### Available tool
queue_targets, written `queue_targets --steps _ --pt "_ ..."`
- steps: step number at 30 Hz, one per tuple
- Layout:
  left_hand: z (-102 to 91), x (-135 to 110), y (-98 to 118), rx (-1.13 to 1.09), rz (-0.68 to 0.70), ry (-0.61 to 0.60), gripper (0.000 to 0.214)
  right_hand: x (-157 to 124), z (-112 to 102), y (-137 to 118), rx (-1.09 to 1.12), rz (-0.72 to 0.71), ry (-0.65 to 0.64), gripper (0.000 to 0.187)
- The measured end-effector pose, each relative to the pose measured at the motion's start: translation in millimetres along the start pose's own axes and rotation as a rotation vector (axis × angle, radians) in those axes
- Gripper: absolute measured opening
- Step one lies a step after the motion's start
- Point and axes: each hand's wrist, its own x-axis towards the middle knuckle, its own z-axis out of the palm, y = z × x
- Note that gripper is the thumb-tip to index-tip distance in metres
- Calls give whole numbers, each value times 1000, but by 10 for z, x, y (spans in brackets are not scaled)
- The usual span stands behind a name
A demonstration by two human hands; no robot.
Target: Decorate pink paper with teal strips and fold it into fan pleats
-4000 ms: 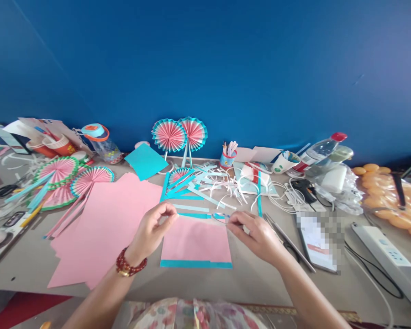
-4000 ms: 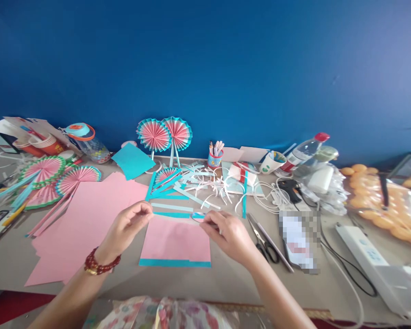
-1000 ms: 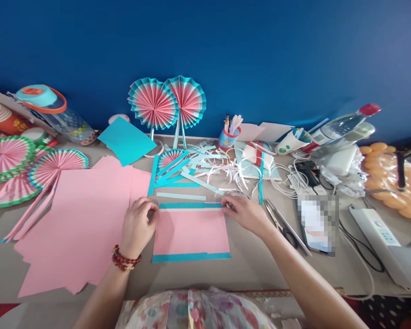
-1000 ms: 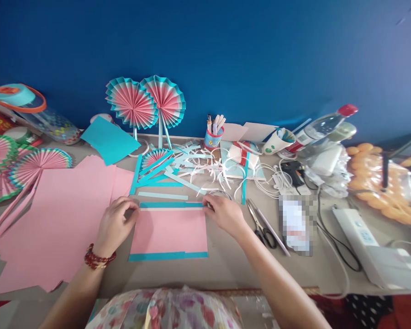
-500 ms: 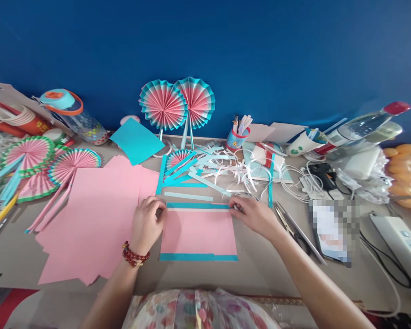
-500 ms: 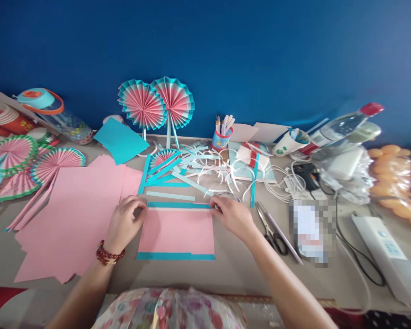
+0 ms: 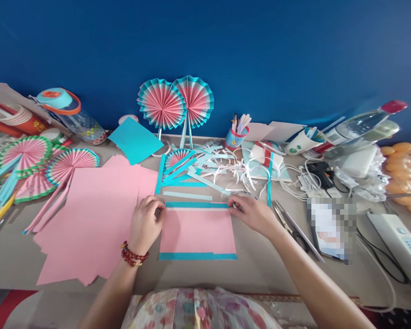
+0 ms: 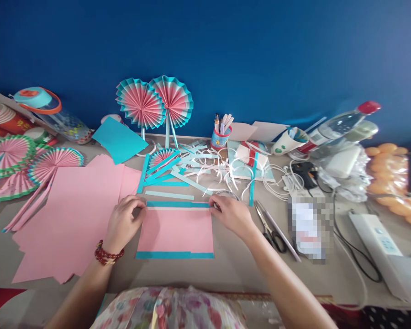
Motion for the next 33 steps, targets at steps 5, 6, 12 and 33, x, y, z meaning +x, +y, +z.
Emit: queue_targets --steps 5,6,12,33 --pt "4 0 -29 9 4 -9 7 -4 2 -3 -2 -16 9 10" --pt "3 1 -31 12 7 -7 7 -5 0 -4 -3 -17 9 10" --pt "-6 6 -19 21 7 -13 7 -9 -9 -5 -18 -8 -3 9" --pt "7 2 -26 40 19 -7 8 -14 -12 -5 -21 -24 -8 8"
